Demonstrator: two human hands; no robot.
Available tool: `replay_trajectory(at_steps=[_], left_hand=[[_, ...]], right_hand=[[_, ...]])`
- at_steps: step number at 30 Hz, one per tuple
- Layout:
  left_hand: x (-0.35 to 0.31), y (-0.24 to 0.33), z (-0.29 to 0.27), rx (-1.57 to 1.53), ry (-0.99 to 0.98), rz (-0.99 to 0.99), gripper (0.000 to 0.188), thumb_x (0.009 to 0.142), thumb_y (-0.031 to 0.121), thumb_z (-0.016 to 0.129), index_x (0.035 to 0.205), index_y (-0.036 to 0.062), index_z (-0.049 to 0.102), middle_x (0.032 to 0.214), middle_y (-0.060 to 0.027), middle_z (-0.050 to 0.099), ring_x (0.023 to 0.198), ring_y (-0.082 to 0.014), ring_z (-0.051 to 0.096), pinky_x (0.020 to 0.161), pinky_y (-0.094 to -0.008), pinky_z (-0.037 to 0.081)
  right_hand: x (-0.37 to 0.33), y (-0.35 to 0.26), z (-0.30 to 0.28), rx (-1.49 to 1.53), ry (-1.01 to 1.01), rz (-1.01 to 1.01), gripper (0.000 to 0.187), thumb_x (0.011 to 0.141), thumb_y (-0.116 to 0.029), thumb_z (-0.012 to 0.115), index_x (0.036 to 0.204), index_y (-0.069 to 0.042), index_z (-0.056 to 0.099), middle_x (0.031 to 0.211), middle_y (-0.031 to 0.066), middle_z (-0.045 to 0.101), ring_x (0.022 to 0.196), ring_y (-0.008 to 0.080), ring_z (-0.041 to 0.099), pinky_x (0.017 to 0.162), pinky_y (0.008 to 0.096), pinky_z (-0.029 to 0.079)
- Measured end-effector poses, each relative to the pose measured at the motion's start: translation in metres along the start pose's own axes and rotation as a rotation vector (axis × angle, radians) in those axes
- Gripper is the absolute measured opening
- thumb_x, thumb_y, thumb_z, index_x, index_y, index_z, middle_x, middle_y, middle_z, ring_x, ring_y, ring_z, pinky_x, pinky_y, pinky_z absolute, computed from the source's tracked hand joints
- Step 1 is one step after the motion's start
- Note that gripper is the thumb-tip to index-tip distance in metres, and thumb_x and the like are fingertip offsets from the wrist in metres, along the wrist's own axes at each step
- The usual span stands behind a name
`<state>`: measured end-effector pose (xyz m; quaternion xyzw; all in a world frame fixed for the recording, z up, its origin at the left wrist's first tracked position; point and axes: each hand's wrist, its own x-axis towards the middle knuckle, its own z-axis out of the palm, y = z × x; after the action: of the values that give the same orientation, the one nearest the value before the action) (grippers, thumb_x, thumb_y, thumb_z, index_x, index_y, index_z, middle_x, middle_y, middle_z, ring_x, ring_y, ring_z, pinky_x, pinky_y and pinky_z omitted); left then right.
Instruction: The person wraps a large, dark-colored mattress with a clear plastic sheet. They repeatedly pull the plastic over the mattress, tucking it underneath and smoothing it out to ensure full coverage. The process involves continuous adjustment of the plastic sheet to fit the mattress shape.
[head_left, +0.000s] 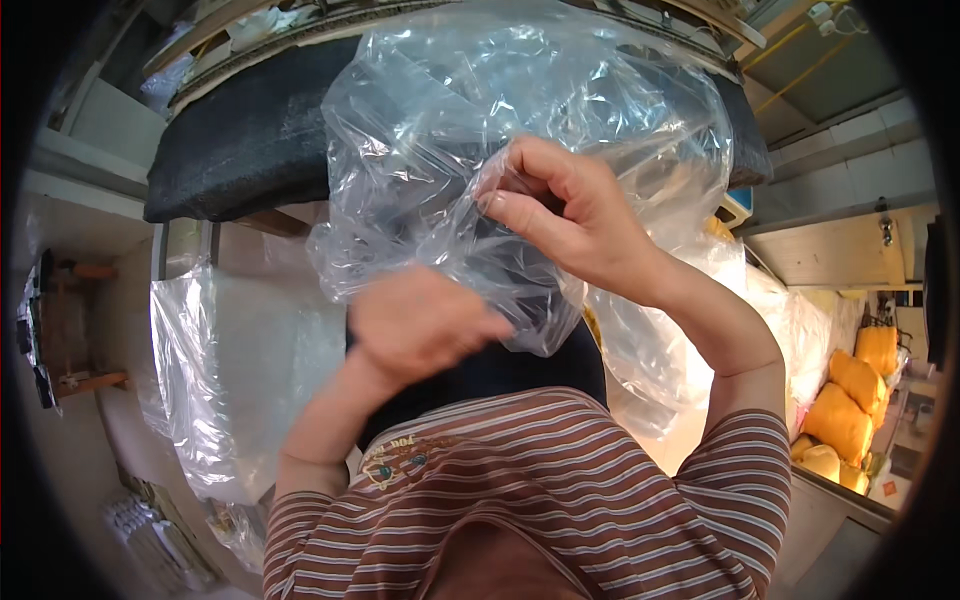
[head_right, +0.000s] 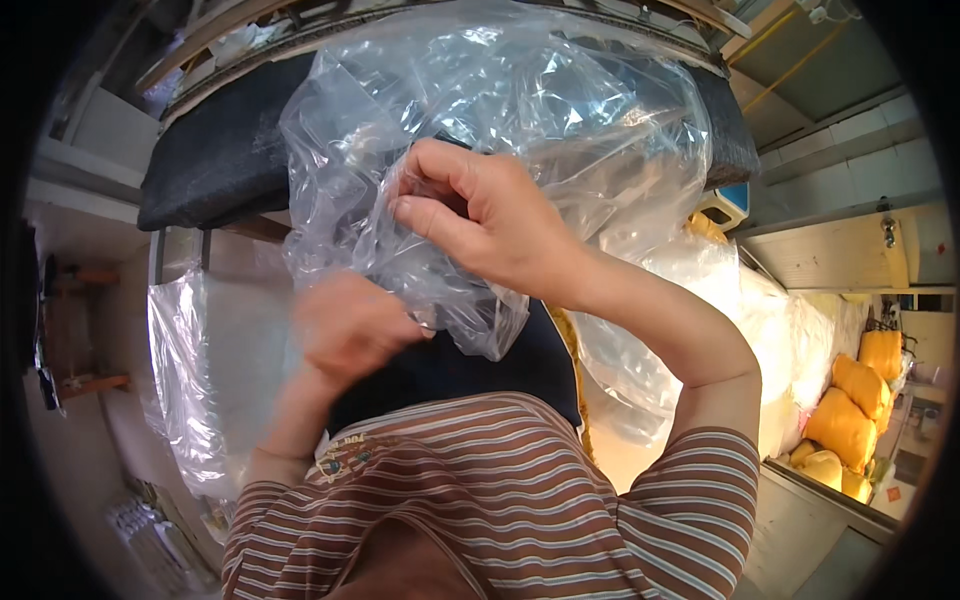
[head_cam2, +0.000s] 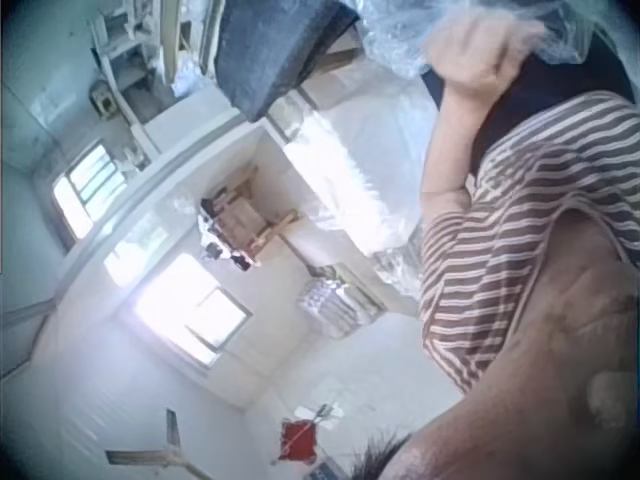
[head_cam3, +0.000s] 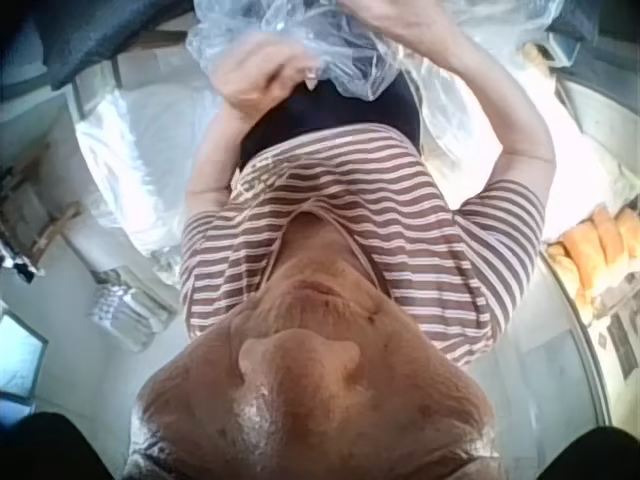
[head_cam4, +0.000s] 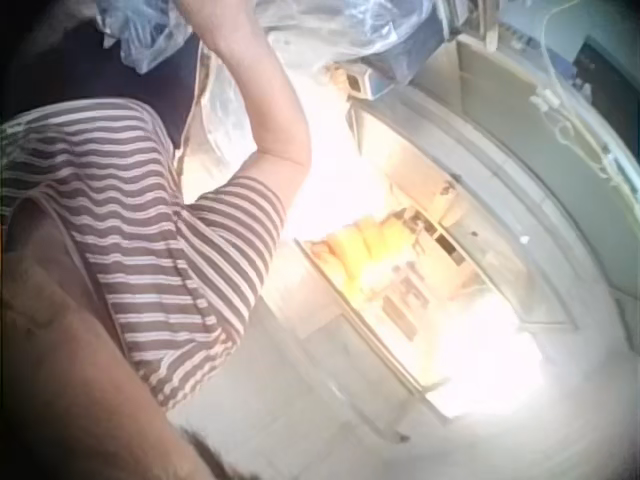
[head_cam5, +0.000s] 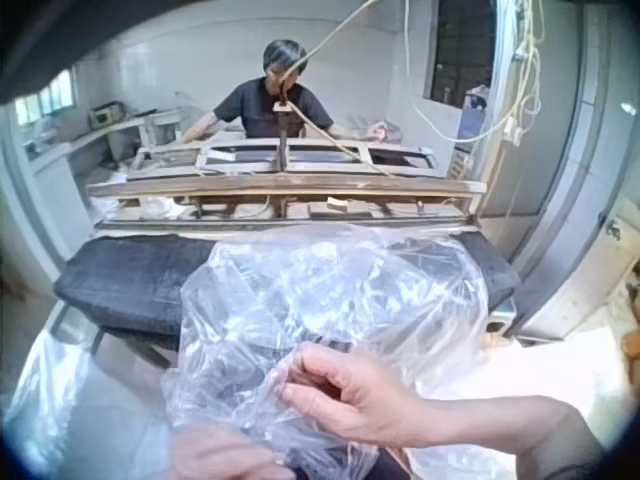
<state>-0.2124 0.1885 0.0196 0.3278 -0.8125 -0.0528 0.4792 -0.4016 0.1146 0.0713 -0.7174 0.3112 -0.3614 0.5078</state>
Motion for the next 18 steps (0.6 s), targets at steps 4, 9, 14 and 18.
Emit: replay_trajectory(at_steps=[4, 9, 14, 18], left_hand=[[0.09, -0.01, -0.033, 0.053, 0.069, -0.17, 0.028, 0.072, 0.018, 0.074, 0.095, 0.0036, 0.066, 0.089, -0.0045, 0.057, 0.077, -0.0154, 0.051, 0.067, -0.0274, 0.04], [0.102, -0.029, -0.026, 0.024, -0.211, 0.007, 0.017, 0.069, 0.008, 0.073, 0.084, 0.0064, 0.066, 0.087, -0.0045, 0.059, 0.082, -0.0202, 0.055, 0.075, -0.0287, 0.041], [0.086, -0.03, -0.025, 0.014, -0.169, 0.043, 0.021, 0.069, 0.013, 0.075, 0.085, 0.0049, 0.064, 0.087, -0.0053, 0.063, 0.084, -0.0223, 0.059, 0.078, -0.0313, 0.043], [0.085, -0.021, -0.029, 0.069, -0.13, 0.048, 0.023, 0.068, 0.013, 0.076, 0.085, 0.0046, 0.063, 0.087, -0.0052, 0.064, 0.083, -0.0228, 0.06, 0.079, -0.0346, 0.044]], right_hand=[[-0.013, -0.016, -0.008, -0.165, -0.03, 0.003, 0.009, 0.083, -0.006, 0.061, 0.091, -0.003, 0.056, 0.068, 0.0075, 0.058, 0.061, 0.0106, 0.053, 0.056, 0.0259, 0.042], [-0.016, -0.012, -0.009, -0.276, -0.01, -0.026, 0.011, 0.082, -0.007, 0.062, 0.091, -0.004, 0.057, 0.063, 0.0081, 0.056, 0.054, 0.0151, 0.052, 0.051, 0.0277, 0.042], [-0.013, -0.012, -0.01, -0.24, 0.038, -0.029, 0.012, 0.081, -0.007, 0.064, 0.092, -0.004, 0.058, 0.063, 0.0088, 0.056, 0.052, 0.0176, 0.052, 0.05, 0.0276, 0.041], [-0.009, -0.019, -0.007, -0.361, 0.055, -0.11, 0.014, 0.079, -0.008, 0.065, 0.091, -0.004, 0.059, 0.063, 0.0088, 0.056, 0.052, 0.0192, 0.054, 0.05, 0.028, 0.042]])
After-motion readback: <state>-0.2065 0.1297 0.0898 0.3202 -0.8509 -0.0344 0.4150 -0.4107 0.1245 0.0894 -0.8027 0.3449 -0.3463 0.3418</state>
